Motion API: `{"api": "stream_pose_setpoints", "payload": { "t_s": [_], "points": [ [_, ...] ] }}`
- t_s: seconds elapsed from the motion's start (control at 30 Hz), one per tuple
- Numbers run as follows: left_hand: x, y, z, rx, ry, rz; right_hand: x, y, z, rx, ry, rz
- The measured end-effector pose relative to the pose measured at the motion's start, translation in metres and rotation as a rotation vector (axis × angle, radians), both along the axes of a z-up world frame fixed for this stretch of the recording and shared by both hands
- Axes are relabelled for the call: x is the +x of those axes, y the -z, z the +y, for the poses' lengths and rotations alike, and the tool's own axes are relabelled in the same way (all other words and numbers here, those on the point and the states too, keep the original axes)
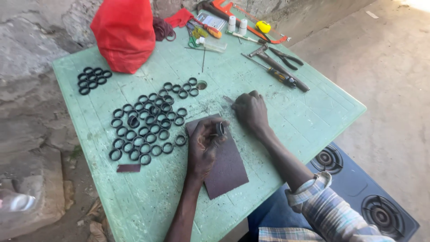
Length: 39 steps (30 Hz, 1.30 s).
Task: The recorder uses sandpaper to smooth the edges of circular metal rings.
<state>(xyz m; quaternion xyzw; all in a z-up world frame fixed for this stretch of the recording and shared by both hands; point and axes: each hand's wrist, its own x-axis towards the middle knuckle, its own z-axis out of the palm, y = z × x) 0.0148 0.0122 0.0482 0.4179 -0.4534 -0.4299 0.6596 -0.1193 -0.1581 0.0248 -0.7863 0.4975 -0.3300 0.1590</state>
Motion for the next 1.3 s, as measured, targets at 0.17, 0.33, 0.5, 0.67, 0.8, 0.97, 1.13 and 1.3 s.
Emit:
{"api": "stream_pose_setpoints", "payload": {
  "t_s": [0.17,0.33,0.5,0.67,0.8,0.97,1.13,1.3],
  "points": [
    [0.003,-0.016,0.005,0.058,-0.027,0.071,0.013,0.024,-0.043,0.236,0.022,0.238],
    [0.006,0.002,-0.005,-0.024,-0.035,0.113,0.005,0.047,-0.047,0.118,-0.103,0.186],
    [0.009,-0.021,0.004,0.092,-0.081,0.119,-0.002,0.053,-0.054,0.135,-0.186,-0.196],
    [0.027,-0.009,-0.005,0.040,-0.128,0.086,0.003,-0.005,-0.024,0.372,-0.363,-0.482],
    [0.034,-0.011,-0.029,0.099,-0.258,-0.020,0.000,-0.025,-0.011,0.485,-0.566,-0.498],
    [0.041,-0.009,-0.042,0.088,-0.240,-0.080,0.006,-0.031,0.000,0.650,-0.627,-0.400],
    [0.046,0.005,-0.040,0.066,-0.232,-0.175,0.012,-0.015,-0.003,0.615,-0.646,-0.332],
    [0.040,-0.001,-0.028,0.079,-0.218,-0.240,0.021,-0.043,0.020,0.603,-0.558,-0.213]
  ]
}}
